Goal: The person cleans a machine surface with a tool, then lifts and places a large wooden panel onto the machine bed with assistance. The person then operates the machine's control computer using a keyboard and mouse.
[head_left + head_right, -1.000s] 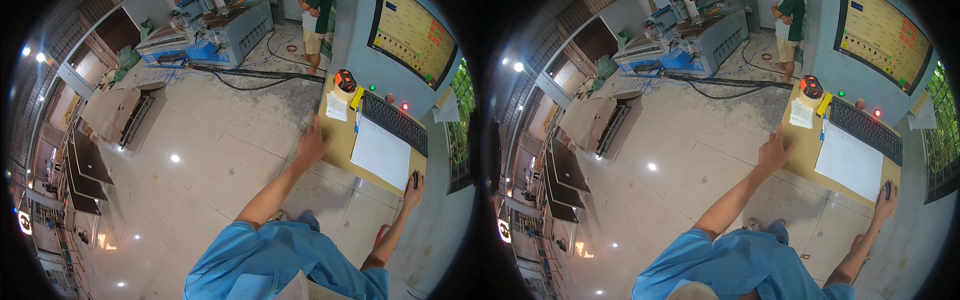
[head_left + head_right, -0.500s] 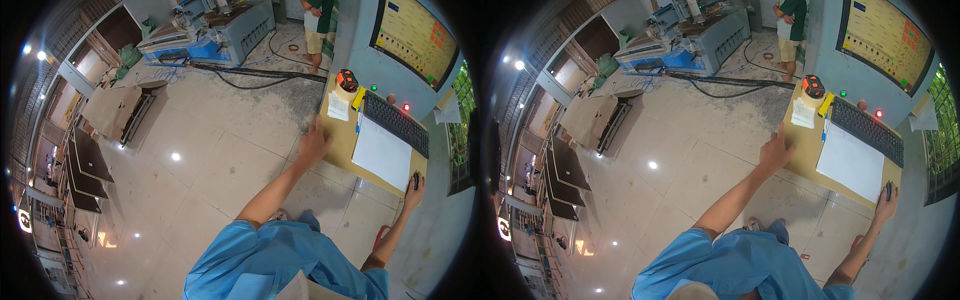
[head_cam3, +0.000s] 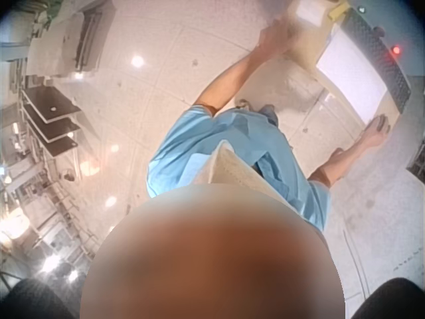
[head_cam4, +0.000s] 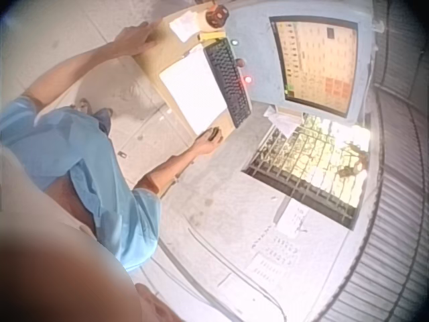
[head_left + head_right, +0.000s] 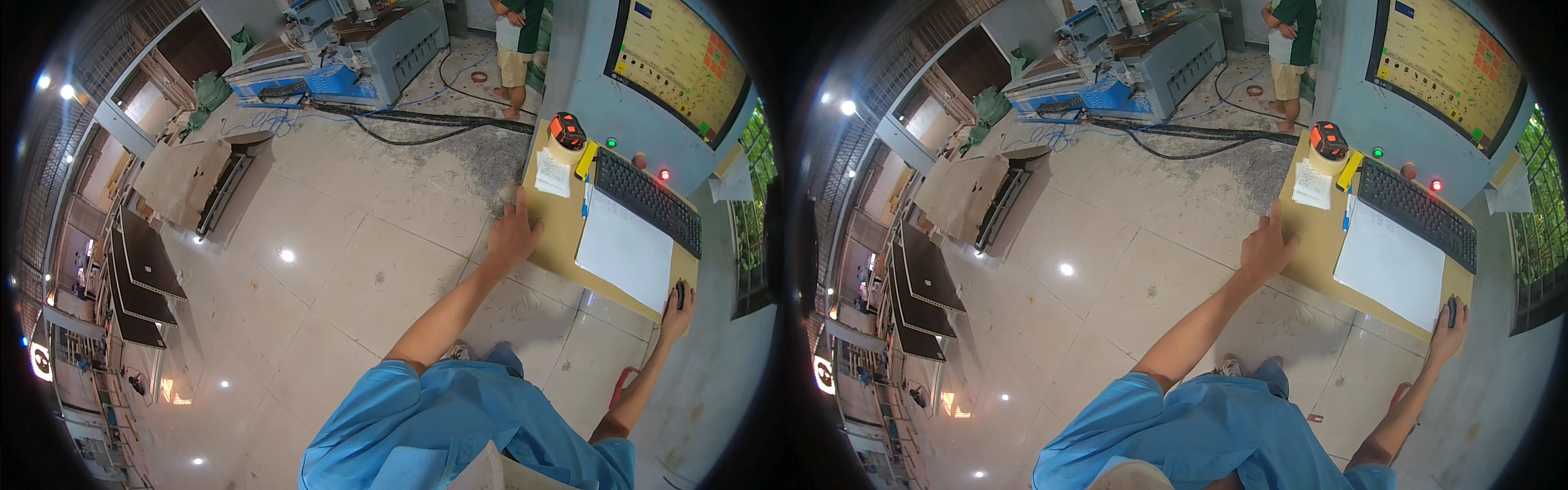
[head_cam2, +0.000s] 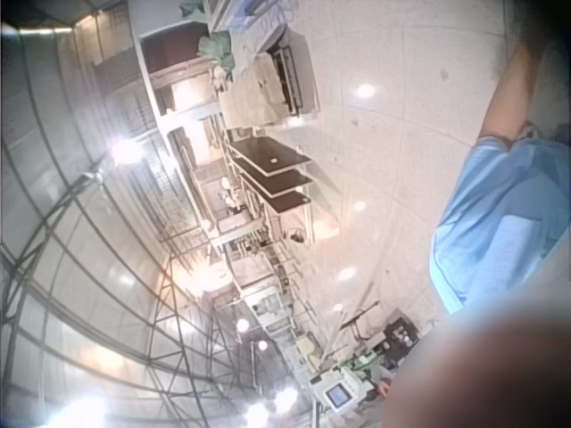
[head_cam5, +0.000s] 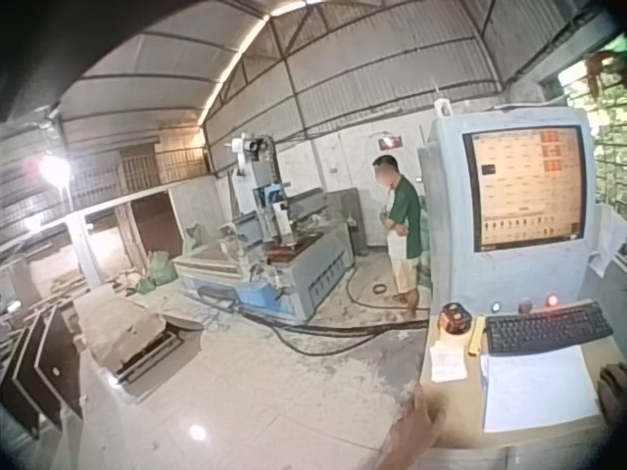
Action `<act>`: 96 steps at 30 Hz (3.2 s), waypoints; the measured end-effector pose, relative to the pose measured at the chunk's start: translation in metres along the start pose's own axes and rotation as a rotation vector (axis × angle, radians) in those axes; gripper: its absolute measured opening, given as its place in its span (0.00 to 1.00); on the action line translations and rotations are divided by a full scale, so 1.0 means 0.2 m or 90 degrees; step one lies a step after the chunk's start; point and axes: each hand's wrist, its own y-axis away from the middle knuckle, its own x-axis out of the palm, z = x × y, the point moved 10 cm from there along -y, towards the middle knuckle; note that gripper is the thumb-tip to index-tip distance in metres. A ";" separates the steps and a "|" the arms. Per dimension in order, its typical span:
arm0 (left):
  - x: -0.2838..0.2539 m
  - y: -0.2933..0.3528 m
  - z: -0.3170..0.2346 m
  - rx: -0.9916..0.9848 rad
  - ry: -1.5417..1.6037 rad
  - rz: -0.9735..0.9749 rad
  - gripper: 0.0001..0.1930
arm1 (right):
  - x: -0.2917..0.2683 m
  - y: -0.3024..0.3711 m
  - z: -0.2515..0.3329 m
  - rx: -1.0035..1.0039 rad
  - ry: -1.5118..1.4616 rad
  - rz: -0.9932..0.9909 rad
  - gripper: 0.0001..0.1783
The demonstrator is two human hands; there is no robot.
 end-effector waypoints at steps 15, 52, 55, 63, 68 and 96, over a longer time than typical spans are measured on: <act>-0.01 0.00 -0.01 0.009 0.014 -0.009 0.44 | 0.01 0.00 -0.03 0.014 -0.004 0.002 0.23; 0.03 0.00 0.00 0.060 0.185 0.197 0.50 | -0.31 0.28 -0.78 0.235 -0.263 -0.488 0.26; -0.02 -0.07 0.01 0.083 0.154 0.354 0.45 | -0.26 0.77 -1.06 0.482 -0.193 -0.627 0.24; -0.30 -0.98 0.63 0.002 0.259 0.579 0.24 | 0.85 2.11 -0.55 1.044 -0.153 -0.342 0.20; -0.41 -1.46 1.80 -0.064 -0.044 0.259 0.28 | 1.90 2.41 0.35 1.119 -0.243 0.343 0.19; -0.43 -3.62 3.51 -0.636 0.535 0.092 0.24 | 5.20 -0.65 2.69 0.515 -0.322 0.763 0.19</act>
